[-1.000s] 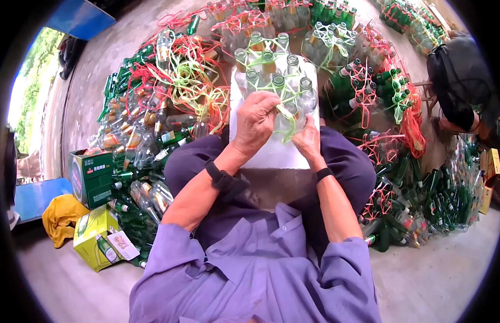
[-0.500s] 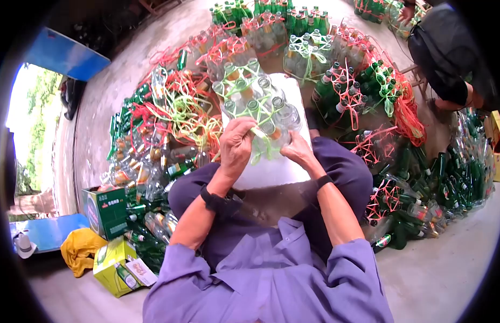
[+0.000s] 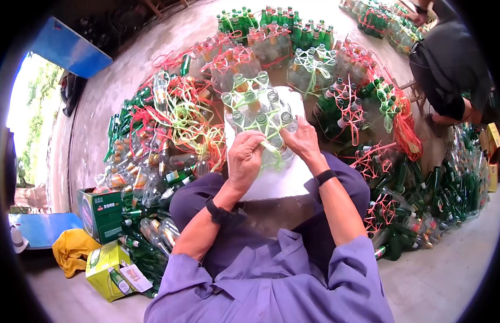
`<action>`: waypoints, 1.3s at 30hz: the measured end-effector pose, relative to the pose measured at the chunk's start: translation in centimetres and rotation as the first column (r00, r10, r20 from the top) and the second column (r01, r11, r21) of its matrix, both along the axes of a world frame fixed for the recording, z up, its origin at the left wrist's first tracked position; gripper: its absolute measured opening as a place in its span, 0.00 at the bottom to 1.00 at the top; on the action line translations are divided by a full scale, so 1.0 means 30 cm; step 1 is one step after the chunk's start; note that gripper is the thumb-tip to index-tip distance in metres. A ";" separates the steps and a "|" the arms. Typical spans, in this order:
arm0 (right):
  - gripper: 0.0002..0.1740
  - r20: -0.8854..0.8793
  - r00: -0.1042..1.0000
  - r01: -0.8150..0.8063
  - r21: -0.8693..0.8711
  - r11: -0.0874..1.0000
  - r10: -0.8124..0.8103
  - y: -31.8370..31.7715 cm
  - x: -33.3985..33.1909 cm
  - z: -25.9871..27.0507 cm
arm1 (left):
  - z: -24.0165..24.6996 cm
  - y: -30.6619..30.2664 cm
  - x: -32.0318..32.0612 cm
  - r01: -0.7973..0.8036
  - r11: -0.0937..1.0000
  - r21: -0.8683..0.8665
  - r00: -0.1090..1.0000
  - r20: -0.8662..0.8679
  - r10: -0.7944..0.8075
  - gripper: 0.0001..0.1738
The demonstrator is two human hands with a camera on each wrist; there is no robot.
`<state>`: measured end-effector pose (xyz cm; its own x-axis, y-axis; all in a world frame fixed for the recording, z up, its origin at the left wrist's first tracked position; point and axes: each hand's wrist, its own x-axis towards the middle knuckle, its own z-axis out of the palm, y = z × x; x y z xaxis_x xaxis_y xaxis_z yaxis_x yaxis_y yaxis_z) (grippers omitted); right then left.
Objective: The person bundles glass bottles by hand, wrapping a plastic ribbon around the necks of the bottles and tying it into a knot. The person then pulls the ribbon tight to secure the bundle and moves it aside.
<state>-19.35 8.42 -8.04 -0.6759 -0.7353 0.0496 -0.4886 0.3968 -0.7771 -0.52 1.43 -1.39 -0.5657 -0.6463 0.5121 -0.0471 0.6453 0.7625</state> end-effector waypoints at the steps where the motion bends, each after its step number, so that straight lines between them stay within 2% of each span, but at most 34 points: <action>1: 0.40 -0.059 0.998 0.019 0.038 0.999 -0.017 -0.019 -0.008 -0.020 | 0.001 -0.001 -0.003 0.000 1.000 -0.009 1.000 -0.013 0.000 0.09; 2: 0.40 -0.059 0.998 0.012 0.047 0.999 -0.009 -0.032 -0.019 -0.039 | 0.001 0.000 -0.005 0.001 1.000 -0.016 1.000 -0.025 -0.002 0.09; 4: 0.37 -0.158 0.987 0.067 0.232 0.970 -0.030 -0.049 -0.024 -0.055 | -0.003 0.006 -0.008 -0.017 1.000 -0.020 0.999 -0.027 0.016 0.09; 5: 0.33 -0.184 0.982 0.070 0.192 0.979 -0.034 -0.050 -0.025 -0.061 | -0.005 0.006 -0.010 -0.016 0.999 -0.031 0.999 -0.028 0.015 0.10; 8: 0.30 -0.148 0.986 0.101 0.191 0.976 -0.073 -0.044 0.008 0.049 | 0.005 0.007 -0.007 -0.007 0.999 -0.038 1.000 -0.022 0.006 0.10; 13: 0.28 -0.175 0.983 0.091 0.231 0.969 -0.051 -0.038 0.000 0.041 | -0.003 -0.006 -0.004 0.006 1.000 -0.029 1.000 -0.002 -0.006 0.09; 16: 0.25 -0.124 0.992 0.050 0.170 0.984 -0.029 -0.017 0.025 0.063 | -0.016 -0.009 0.010 0.040 0.999 0.035 0.999 -0.022 -0.039 0.08; 20: 0.23 -0.200 0.977 0.105 0.170 0.980 -0.070 -0.015 -0.005 0.012 | 0.001 -0.013 -0.019 0.091 0.996 0.012 0.994 -0.063 -0.090 0.07; 21: 0.22 -0.161 0.983 0.114 0.171 0.979 -0.086 -0.017 0.010 0.042 | 0.006 -0.011 -0.020 0.058 0.998 0.016 0.998 -0.028 -0.058 0.07; 23: 0.24 -0.149 0.985 0.108 0.174 0.979 -0.082 -0.015 0.023 0.051 | 0.007 -0.009 -0.014 0.028 1.000 0.012 0.999 0.019 -0.028 0.07; 25: 0.25 -0.140 0.988 0.094 0.190 0.977 -0.068 0.001 0.041 0.041 | 0.003 -0.003 -0.008 -0.004 0.995 0.097 1.000 0.012 0.003 0.06; 28: 0.29 -0.115 0.987 0.135 0.174 0.975 -0.116 0.013 0.056 0.035 | -0.013 -0.016 -0.002 0.016 0.998 0.058 1.000 0.004 -0.016 0.05; 31: 0.29 -0.132 0.983 0.149 0.184 0.972 -0.126 0.008 0.053 0.017 | -0.011 -0.016 -0.007 -0.005 0.999 0.054 1.000 0.016 0.004 0.05; 34: 0.30 -0.066 0.994 0.094 0.181 0.979 -0.083 0.024 0.046 0.042 | -0.007 -0.007 -0.009 -0.024 0.998 0.066 1.000 0.012 0.024 0.05; 36: 0.30 0.237 0.970 -0.070 0.032 0.997 0.060 0.063 0.027 0.075 | 0.002 -0.002 -0.001 -0.025 0.998 0.059 1.000 0.017 0.024 0.05; 38: 0.28 0.261 0.959 -0.107 -0.011 0.994 0.106 0.110 -0.036 -0.003 | 0.008 0.000 0.002 -0.026 0.998 0.056 1.000 0.013 0.025 0.06; 39: 0.24 0.192 0.981 -0.022 -0.035 0.999 0.029 0.136 -0.044 0.005 | -0.001 -0.003 0.001 -0.012 0.998 0.058 1.000 0.002 0.012 0.06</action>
